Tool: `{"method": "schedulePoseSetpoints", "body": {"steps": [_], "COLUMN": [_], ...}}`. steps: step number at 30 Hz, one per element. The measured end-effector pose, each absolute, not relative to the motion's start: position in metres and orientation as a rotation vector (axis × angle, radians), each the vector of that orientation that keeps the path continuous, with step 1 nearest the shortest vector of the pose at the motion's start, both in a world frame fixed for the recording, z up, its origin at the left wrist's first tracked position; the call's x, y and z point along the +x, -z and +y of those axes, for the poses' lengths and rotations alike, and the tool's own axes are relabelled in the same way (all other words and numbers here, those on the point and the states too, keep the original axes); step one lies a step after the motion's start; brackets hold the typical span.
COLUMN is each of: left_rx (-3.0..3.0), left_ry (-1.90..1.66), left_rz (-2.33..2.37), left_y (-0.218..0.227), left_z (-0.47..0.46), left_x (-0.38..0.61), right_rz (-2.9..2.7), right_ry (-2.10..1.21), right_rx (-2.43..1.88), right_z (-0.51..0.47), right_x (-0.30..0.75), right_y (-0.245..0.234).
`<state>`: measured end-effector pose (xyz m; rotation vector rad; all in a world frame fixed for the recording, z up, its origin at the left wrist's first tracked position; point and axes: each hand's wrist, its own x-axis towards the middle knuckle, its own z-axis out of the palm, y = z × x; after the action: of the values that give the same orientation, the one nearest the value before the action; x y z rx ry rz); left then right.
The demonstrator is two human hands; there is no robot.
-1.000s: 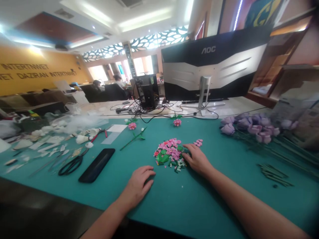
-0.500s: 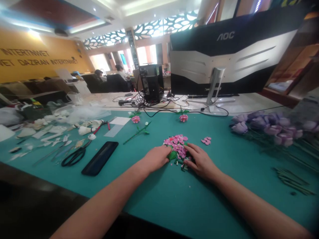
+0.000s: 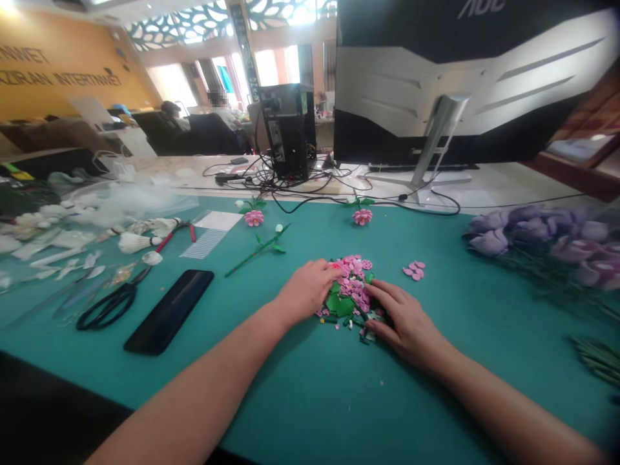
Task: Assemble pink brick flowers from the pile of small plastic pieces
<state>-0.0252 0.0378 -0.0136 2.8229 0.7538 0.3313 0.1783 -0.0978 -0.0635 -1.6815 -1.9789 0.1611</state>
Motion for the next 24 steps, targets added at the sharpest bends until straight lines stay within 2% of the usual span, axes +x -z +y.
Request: {"method": "schedulePoseSetpoints", "body": {"steps": [5,10,19,24], "left_rx": [2.874,2.753,2.751,2.709], "left_ry": [-0.292,-0.42,-0.33,-0.408], "left_rz": [0.752,0.813,0.643,0.669], "left_y": [0.016,0.013,0.011,0.013], "left_z": [0.031,0.036,0.029,0.031], "left_x": [-0.023,-0.027,-0.025,-0.025], "right_rz": [-1.968,-1.905,-1.731,-1.682], "right_ry": [-0.198,-0.239,-0.237,-0.257], "right_rx": [-1.697,-1.726,-1.722,-1.756], "right_z": [-0.099,-0.1,-0.095,-0.092], "right_x": [0.179,0.182,0.198,0.203], "right_y": [0.061,0.056,0.057,0.047]}}
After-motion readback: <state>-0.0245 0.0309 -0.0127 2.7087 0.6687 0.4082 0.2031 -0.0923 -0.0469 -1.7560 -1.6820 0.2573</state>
